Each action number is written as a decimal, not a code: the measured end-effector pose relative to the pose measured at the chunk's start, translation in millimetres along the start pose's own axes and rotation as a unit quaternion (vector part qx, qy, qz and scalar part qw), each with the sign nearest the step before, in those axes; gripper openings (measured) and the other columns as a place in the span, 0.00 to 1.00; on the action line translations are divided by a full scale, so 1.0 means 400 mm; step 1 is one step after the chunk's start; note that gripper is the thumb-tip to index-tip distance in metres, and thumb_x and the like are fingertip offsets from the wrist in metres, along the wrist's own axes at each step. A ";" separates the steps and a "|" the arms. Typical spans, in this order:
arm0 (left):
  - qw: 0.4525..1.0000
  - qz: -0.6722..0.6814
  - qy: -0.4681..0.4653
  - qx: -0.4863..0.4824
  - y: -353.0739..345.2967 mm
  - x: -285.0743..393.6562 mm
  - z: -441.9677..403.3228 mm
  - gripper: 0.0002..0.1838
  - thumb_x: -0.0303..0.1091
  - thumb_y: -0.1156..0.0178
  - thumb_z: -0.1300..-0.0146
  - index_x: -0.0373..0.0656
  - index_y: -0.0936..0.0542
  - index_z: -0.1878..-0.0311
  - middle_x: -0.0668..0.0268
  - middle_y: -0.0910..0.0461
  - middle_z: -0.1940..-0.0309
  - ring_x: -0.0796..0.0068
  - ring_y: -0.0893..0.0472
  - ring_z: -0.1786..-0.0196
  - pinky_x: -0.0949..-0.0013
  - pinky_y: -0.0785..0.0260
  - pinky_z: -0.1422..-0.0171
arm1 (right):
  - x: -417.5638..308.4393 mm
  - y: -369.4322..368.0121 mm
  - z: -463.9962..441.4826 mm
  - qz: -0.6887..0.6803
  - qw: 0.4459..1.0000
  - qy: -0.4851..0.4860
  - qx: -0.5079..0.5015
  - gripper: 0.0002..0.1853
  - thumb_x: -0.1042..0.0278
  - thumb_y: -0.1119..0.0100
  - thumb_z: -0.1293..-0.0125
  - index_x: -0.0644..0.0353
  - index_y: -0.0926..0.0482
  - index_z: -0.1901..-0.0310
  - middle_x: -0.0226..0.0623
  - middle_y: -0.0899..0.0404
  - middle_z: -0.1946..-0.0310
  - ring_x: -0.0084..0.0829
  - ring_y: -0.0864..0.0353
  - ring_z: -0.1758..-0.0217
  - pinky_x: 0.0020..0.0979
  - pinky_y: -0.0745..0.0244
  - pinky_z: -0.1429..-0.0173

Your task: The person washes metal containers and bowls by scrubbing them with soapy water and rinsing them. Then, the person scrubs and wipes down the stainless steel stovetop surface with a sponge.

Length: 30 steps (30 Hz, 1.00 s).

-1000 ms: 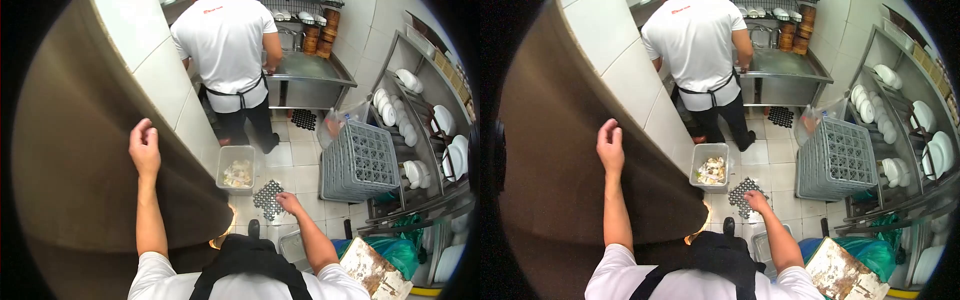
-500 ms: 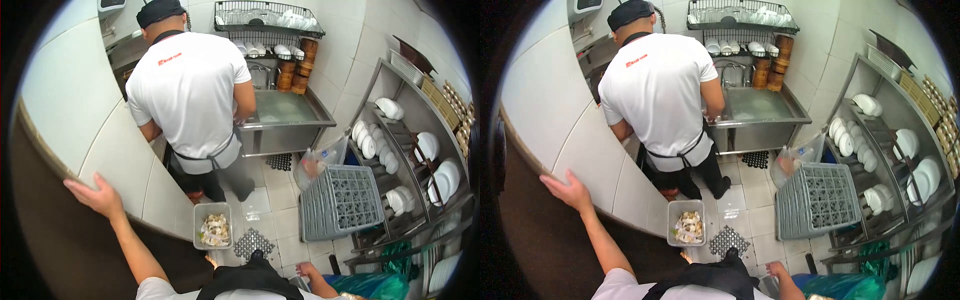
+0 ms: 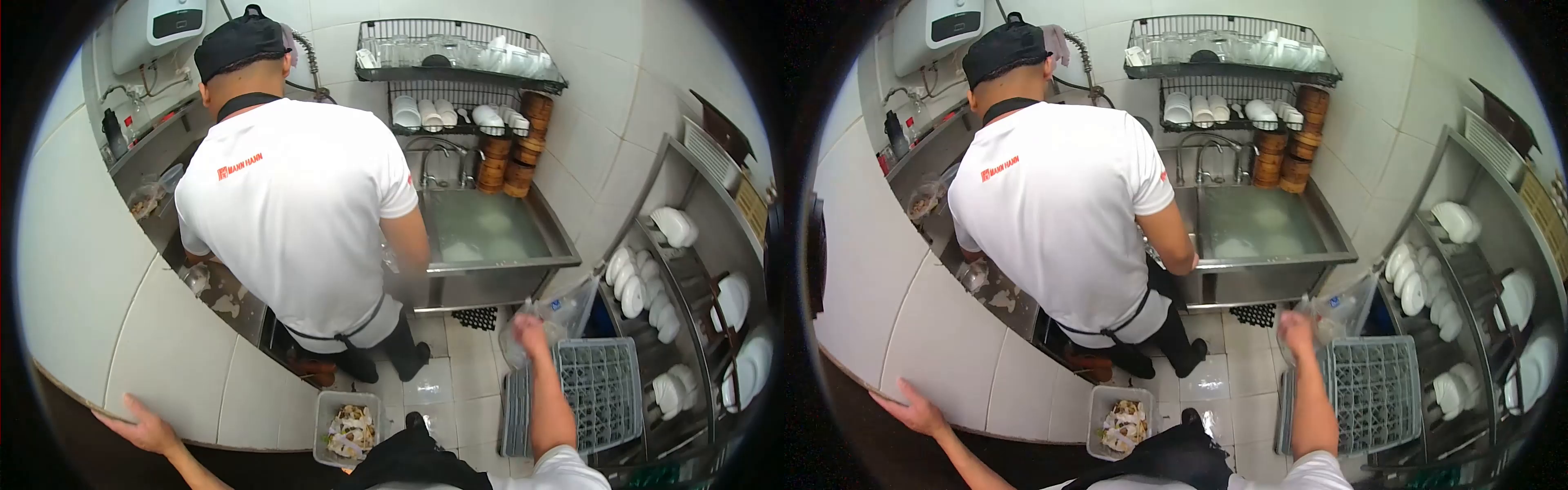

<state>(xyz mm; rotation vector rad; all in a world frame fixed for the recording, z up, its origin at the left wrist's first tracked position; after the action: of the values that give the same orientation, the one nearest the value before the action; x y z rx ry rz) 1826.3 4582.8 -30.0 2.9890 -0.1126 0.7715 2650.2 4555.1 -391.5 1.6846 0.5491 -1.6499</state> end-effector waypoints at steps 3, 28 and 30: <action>0.999 -0.027 0.035 0.013 0.010 -0.017 0.015 0.36 0.44 0.43 0.37 0.38 0.43 0.32 0.50 0.36 0.36 0.55 0.32 0.37 0.62 0.38 0.36 | -0.333 -0.021 -0.173 -0.067 0.995 0.067 0.040 0.12 0.66 0.46 0.35 0.61 0.21 0.54 0.30 0.22 0.69 0.18 0.27 0.71 0.22 0.32 0.70; 0.842 -0.485 0.188 -0.142 0.100 0.205 0.515 0.46 0.44 0.37 0.43 0.32 0.51 0.30 0.36 0.54 0.32 0.41 0.51 0.29 0.53 0.55 0.26 | -1.404 -1.295 -0.887 -0.245 0.864 0.306 -0.315 0.15 0.69 0.41 0.42 0.66 0.21 0.55 0.37 0.18 0.67 0.24 0.21 0.72 0.27 0.25 0.66; 0.824 -0.500 0.202 -0.175 0.132 0.232 0.613 0.44 0.44 0.36 0.43 0.32 0.47 0.32 0.33 0.52 0.33 0.39 0.49 0.30 0.52 0.54 0.27 | -1.433 -1.366 -0.915 -0.279 0.854 0.280 -0.338 0.15 0.69 0.41 0.42 0.66 0.21 0.54 0.38 0.19 0.64 0.24 0.21 0.70 0.28 0.25 0.66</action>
<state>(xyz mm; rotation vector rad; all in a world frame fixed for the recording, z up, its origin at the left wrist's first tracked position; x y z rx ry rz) 2020.9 4507.7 -197.7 1.9957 1.0898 1.0007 2447.3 5283.0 44.8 1.4877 1.8117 -1.0407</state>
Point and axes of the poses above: each hand's wrist, its own z-axis away from the middle knuckle, its own y-axis out of the back of the hand, x = y × z, the point moved 10 cm from there along -z, towards the middle knuckle
